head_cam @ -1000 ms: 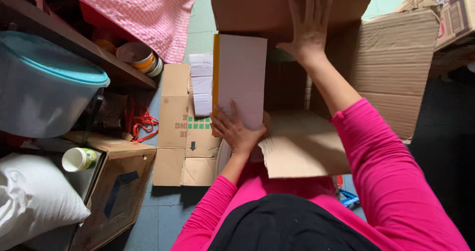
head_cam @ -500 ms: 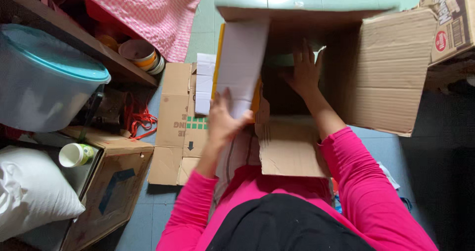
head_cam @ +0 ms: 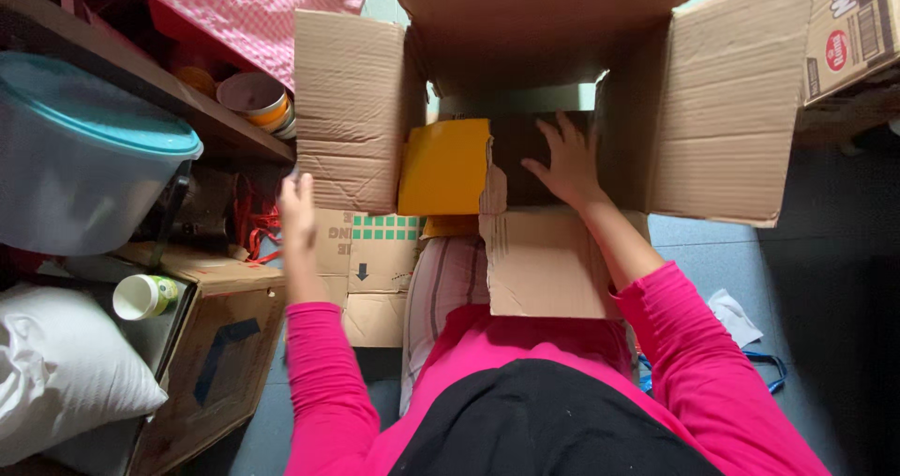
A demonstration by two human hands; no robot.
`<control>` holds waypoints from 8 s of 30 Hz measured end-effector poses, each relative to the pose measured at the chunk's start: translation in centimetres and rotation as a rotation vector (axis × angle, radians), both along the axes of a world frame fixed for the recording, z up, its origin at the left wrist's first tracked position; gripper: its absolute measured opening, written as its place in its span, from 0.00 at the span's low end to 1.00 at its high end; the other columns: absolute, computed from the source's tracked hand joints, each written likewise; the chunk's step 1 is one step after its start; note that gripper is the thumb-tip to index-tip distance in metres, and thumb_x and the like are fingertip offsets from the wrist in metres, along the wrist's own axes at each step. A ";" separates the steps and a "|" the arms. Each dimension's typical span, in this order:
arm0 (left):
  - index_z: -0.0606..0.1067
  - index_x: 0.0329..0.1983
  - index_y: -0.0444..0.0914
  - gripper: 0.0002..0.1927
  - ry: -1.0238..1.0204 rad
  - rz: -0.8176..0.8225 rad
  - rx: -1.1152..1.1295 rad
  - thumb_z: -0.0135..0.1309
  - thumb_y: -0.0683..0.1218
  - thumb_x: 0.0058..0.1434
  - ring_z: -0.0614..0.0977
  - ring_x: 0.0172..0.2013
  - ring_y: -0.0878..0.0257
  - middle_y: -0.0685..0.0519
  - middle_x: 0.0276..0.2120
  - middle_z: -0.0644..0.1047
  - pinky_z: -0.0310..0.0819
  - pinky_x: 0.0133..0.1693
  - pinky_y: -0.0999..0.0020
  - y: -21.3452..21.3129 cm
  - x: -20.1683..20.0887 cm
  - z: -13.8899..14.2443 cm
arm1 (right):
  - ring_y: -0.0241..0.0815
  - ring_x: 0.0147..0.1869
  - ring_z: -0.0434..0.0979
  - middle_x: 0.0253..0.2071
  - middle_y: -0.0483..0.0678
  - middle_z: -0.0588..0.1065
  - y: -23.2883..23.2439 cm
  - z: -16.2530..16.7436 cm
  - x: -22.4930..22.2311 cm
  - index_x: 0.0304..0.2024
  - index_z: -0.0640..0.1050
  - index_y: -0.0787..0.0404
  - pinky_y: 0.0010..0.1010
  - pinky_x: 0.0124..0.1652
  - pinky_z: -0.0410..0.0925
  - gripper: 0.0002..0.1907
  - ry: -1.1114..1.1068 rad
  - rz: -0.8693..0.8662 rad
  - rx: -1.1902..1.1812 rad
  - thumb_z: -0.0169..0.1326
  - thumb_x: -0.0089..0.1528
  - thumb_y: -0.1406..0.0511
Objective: The person sits on the floor and flattens empty cardboard boxes by hand, pulling the flaps open, pressing the sides flat, and stacking the flattened boxes on top of each other on the floor.
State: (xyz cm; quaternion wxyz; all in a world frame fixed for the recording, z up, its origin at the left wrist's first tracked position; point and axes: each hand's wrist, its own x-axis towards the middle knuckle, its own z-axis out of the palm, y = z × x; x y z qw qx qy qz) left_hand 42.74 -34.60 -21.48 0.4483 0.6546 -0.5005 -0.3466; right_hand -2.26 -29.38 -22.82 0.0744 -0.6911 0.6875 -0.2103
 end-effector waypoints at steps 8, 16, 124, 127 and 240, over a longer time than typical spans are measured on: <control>0.78 0.50 0.40 0.16 -0.840 0.058 -0.656 0.56 0.38 0.58 0.69 0.62 0.47 0.46 0.56 0.73 0.55 0.66 0.49 -0.5 -12.5 1.4 | 0.47 0.63 0.77 0.61 0.55 0.76 0.2 0.3 2.8 0.71 0.64 0.61 0.31 0.59 0.69 0.39 -0.876 0.167 0.520 0.61 0.63 0.52; 0.78 0.50 0.40 0.14 -0.662 -0.140 -0.469 0.52 0.42 0.60 0.71 0.61 0.50 0.47 0.53 0.77 0.49 0.65 0.45 -0.3 -14.8 -0.8 | 0.43 0.59 0.77 0.55 0.54 0.77 0.1 1.4 4.7 0.71 0.60 0.57 0.32 0.56 0.71 0.46 -1.033 0.289 0.470 0.68 0.54 0.66; 0.73 0.62 0.34 0.28 0.054 -0.253 0.788 0.55 0.58 0.69 0.79 0.48 0.62 0.49 0.51 0.79 0.72 0.49 0.63 1.4 -1.0 -4.7 | 0.35 0.45 0.82 0.44 0.43 0.80 20.1 -7.0 -23.8 0.49 0.76 0.52 0.30 0.43 0.75 0.19 -1.128 -0.791 0.405 0.67 0.57 0.66; 0.76 0.56 0.33 0.24 0.073 -0.443 0.950 0.52 0.56 0.67 0.84 0.42 0.63 0.49 0.46 0.82 0.80 0.44 0.65 3.0 0.5 -7.5 | 0.38 0.39 0.76 0.41 0.49 0.81 20.5 -9.8 -22.6 0.47 0.83 0.58 0.33 0.38 0.67 0.22 -0.853 -0.625 0.665 0.72 0.52 0.61; 0.43 0.77 0.35 0.62 -0.750 -0.170 0.403 0.63 0.71 0.57 0.57 0.68 0.35 0.35 0.71 0.54 0.51 0.62 0.37 0.3 -2.7 -22.6 | 0.68 0.65 0.68 0.64 0.66 0.64 13.9 -26.7 -15.3 0.72 0.61 0.60 0.53 0.59 0.64 0.54 -0.155 -0.644 0.439 0.62 0.58 0.36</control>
